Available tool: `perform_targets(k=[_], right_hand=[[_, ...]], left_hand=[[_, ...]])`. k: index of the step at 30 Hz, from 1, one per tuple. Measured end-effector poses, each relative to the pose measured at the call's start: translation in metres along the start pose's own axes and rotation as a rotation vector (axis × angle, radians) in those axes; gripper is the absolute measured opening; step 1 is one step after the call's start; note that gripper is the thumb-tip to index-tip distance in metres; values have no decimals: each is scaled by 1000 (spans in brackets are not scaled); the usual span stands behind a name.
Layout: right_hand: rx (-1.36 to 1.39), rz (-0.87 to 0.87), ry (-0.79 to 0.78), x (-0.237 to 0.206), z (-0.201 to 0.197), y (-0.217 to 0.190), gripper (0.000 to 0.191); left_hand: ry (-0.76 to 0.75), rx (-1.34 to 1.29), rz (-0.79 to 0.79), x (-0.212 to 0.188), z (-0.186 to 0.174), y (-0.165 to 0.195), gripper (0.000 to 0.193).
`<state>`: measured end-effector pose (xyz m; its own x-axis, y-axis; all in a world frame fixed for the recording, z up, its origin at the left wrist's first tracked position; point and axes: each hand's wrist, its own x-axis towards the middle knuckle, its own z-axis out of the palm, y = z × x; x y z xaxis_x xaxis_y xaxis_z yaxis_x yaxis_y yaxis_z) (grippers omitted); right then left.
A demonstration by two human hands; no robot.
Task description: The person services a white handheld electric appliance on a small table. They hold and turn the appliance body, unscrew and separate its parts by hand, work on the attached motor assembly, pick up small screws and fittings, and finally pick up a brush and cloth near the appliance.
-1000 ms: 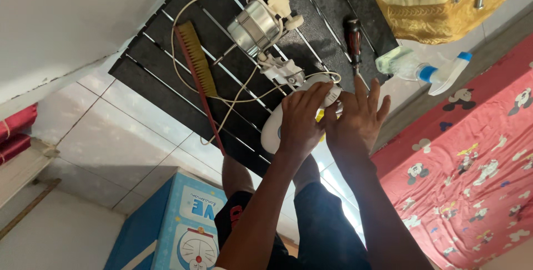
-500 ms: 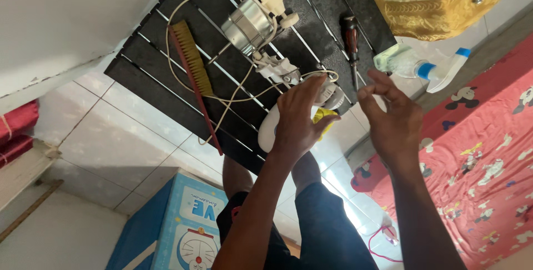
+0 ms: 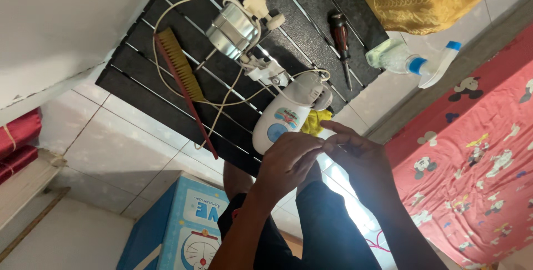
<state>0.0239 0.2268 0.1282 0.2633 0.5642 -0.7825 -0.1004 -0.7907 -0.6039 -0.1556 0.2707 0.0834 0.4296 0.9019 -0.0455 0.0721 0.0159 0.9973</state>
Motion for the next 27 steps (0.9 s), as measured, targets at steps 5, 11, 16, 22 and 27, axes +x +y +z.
perform_targets(k=[5, 11, 16, 22, 27], right_hand=[[-4, 49, -38, 9, -7, -3, 18], [-65, 93, -53, 12, -10, -7, 23], [126, 201, -18, 17, -7, -4, 29], [-192, -83, 93, 22, -12, -9, 21], [-461, -413, 109, 53, -28, -31, 15]], left_hand=[[6, 53, 92, 3, 1, -6, 27], [14, 148, 88, 1, 4, -11, 24], [10, 176, 126, 0, 6, -12, 32], [97, 174, -152, -13, 22, -21, 40], [138, 428, -469, -9, 43, -55, 81]])
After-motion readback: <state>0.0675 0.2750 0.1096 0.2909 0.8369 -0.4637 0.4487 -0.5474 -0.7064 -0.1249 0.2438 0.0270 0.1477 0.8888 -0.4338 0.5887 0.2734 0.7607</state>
